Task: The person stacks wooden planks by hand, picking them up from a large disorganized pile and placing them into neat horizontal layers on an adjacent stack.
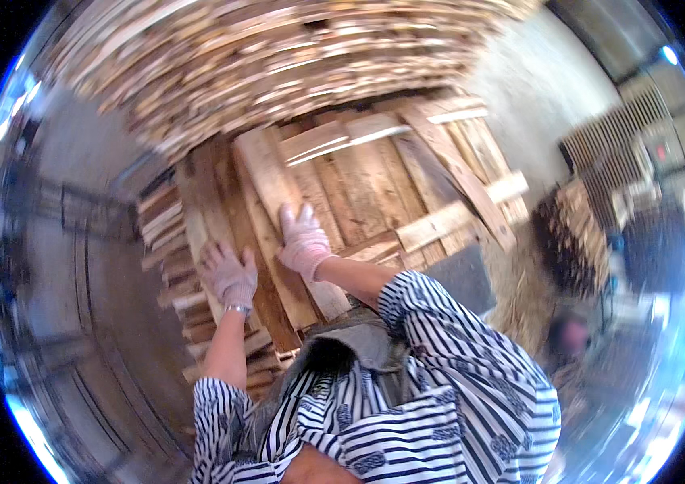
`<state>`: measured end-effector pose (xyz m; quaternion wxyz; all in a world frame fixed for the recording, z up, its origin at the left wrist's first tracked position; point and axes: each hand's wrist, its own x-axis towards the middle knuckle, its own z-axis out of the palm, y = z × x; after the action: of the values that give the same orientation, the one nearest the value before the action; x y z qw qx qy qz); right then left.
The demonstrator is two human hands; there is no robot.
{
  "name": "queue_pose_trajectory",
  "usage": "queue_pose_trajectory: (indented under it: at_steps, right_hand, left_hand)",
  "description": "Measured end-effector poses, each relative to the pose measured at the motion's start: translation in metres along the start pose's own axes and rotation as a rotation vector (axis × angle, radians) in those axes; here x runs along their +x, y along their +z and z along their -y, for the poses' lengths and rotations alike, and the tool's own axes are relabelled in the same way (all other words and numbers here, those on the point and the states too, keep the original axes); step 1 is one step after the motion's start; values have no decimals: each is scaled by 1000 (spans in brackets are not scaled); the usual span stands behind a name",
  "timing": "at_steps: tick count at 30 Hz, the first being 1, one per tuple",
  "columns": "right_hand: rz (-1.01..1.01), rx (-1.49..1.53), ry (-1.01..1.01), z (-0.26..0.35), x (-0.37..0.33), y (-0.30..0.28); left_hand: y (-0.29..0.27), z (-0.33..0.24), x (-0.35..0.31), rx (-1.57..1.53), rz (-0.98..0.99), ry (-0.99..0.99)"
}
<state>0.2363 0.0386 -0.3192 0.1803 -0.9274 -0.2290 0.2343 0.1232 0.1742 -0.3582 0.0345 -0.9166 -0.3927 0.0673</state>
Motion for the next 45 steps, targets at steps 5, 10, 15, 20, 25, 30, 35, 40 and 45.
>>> queue_pose_trajectory:
  at_steps: [5,10,15,20,25,30,35,40,45]
  right_hand:
    - [-35,198,-185,-58,1,-46]
    - [2,-28,-116,-189,-5,-167]
    - [-213,-342,127,-357,13,-177]
    - [-193,-144,178,-386,36,-156]
    - [-63,153,102,-260,16,-151]
    - [-194,127,-89,-169,49,-44]
    - [-95,9,-128,-79,35,4]
    - [-205,-78,-125,-80,37,22]
    - [-239,-33,-211,-92,51,36]
  left_hand:
    - [15,2,0,33,-26,-14]
    - [31,-9,-3,82,-55,-4]
    - [39,-2,0,17,-129,2]
    - [30,-1,-1,-33,-128,0]
    - [32,4,1,17,-112,-39]
    - [26,-4,3,-9,-99,-20]
    - [12,-1,2,-20,-37,-22]
    - [18,6,-2,-186,-144,19]
    - [26,33,-51,-886,-322,-138]
